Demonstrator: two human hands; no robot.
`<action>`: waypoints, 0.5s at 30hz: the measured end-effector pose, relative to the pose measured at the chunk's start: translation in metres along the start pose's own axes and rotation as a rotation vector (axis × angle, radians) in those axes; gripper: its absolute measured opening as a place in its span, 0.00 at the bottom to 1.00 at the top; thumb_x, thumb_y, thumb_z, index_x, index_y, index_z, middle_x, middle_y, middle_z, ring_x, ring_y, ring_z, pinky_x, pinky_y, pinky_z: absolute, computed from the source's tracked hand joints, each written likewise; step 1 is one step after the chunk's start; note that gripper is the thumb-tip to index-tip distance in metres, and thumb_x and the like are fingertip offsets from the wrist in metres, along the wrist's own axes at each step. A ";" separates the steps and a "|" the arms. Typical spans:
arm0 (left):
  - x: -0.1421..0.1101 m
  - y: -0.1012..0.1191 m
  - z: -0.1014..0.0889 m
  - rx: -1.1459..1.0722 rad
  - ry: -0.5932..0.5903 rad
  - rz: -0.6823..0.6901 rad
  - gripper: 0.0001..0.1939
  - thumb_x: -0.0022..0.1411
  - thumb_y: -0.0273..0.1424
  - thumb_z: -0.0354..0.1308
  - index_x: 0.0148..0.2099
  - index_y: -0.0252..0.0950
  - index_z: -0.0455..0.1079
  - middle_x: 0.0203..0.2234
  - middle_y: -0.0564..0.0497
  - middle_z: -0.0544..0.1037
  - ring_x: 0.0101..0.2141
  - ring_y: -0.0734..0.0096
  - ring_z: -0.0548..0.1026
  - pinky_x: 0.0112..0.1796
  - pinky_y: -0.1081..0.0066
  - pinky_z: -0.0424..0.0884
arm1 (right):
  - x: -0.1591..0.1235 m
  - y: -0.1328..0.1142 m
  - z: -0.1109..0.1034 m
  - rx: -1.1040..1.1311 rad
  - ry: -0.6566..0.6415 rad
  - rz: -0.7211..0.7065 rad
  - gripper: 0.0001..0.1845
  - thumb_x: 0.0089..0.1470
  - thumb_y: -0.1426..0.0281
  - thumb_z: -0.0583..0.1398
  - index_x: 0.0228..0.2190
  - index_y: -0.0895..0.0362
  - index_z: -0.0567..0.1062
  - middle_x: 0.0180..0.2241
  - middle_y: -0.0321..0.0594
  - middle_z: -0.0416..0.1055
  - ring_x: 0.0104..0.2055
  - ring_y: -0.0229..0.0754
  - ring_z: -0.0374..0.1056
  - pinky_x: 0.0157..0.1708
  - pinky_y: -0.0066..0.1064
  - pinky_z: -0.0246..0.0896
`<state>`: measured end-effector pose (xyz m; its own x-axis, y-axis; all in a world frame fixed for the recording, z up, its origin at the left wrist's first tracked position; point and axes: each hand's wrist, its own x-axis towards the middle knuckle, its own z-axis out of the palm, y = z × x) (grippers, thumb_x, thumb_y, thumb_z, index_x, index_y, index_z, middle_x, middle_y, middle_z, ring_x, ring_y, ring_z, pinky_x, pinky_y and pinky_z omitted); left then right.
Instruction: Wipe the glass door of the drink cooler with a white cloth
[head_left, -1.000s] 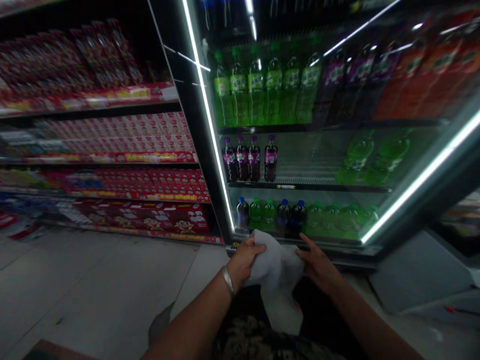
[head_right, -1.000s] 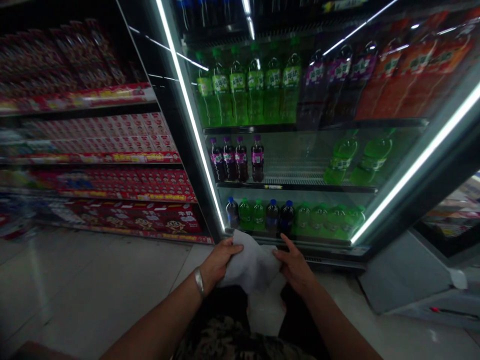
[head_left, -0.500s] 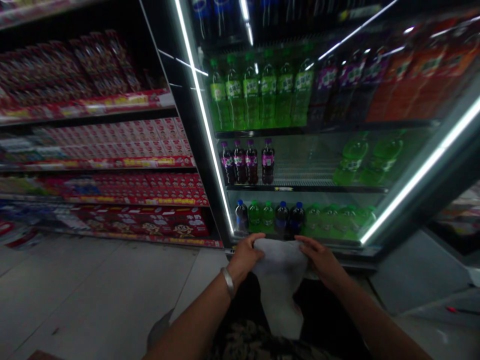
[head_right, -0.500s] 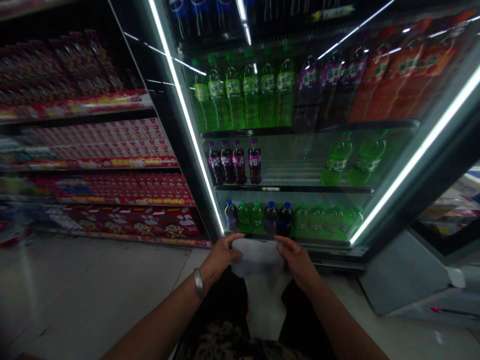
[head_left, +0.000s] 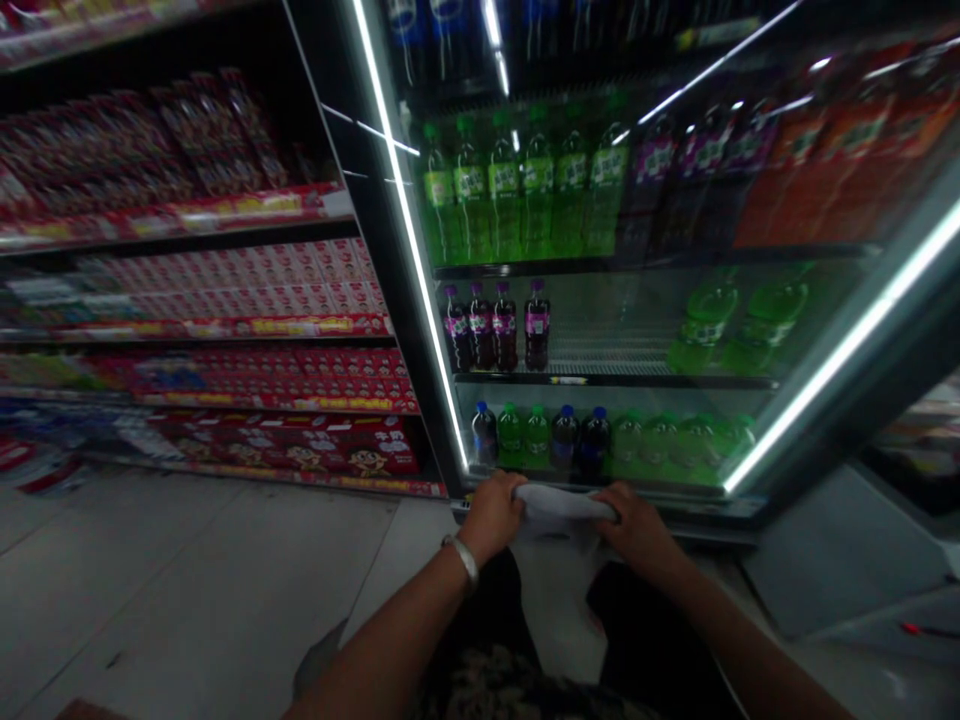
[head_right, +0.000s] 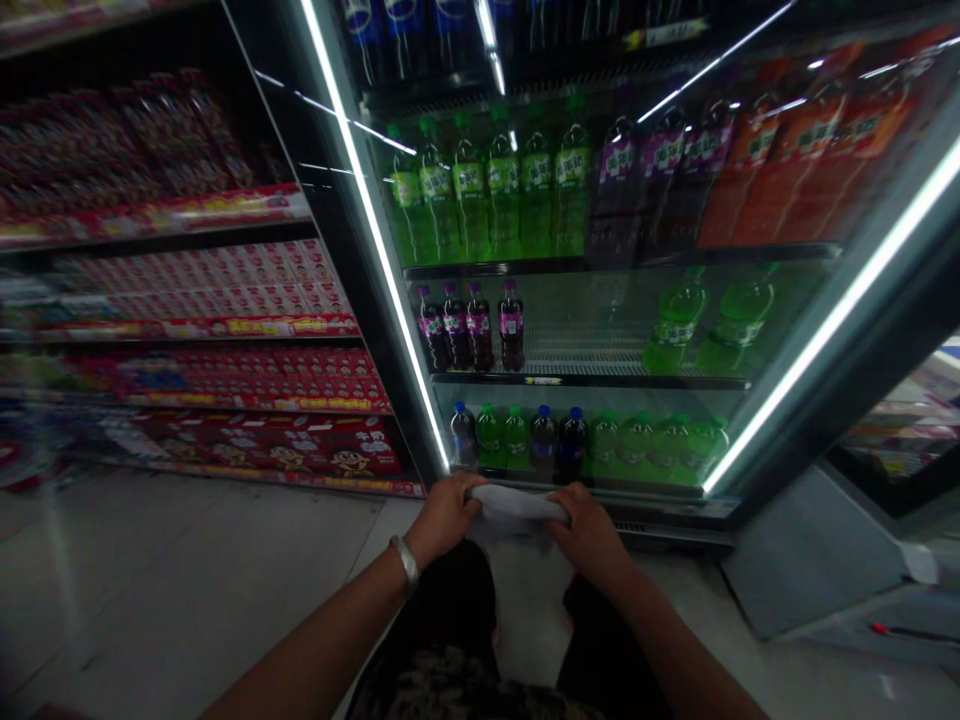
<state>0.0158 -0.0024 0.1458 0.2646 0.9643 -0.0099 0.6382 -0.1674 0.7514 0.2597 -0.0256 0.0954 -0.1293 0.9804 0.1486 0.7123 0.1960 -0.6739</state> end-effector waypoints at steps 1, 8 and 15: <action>0.000 0.000 -0.002 0.024 -0.002 0.009 0.16 0.57 0.18 0.54 0.47 0.26 0.76 0.43 0.36 0.77 0.46 0.53 0.74 0.53 0.56 0.67 | 0.001 0.000 -0.002 0.014 0.049 -0.022 0.22 0.46 0.61 0.56 0.38 0.60 0.80 0.46 0.51 0.69 0.50 0.52 0.67 0.55 0.45 0.62; 0.007 0.004 -0.008 -0.391 0.068 0.047 0.09 0.49 0.24 0.57 0.36 0.32 0.71 0.48 0.41 0.74 0.51 0.58 0.71 0.52 0.64 0.64 | -0.001 -0.014 -0.023 0.449 0.042 0.114 0.25 0.44 0.50 0.61 0.35 0.59 0.77 0.39 0.45 0.74 0.44 0.52 0.70 0.46 0.39 0.66; -0.004 0.021 0.006 -0.839 0.076 -0.163 0.26 0.49 0.47 0.58 0.42 0.31 0.66 0.35 0.48 0.74 0.35 0.66 0.70 0.38 0.66 0.65 | -0.015 -0.028 -0.001 1.148 -0.001 0.367 0.39 0.41 0.44 0.71 0.45 0.60 0.74 0.44 0.49 0.74 0.43 0.52 0.71 0.43 0.38 0.68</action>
<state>0.0325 -0.0113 0.1578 0.1478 0.9793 -0.1380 -0.0897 0.1523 0.9843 0.2425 -0.0460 0.1132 -0.0483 0.9812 -0.1871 -0.3218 -0.1926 -0.9270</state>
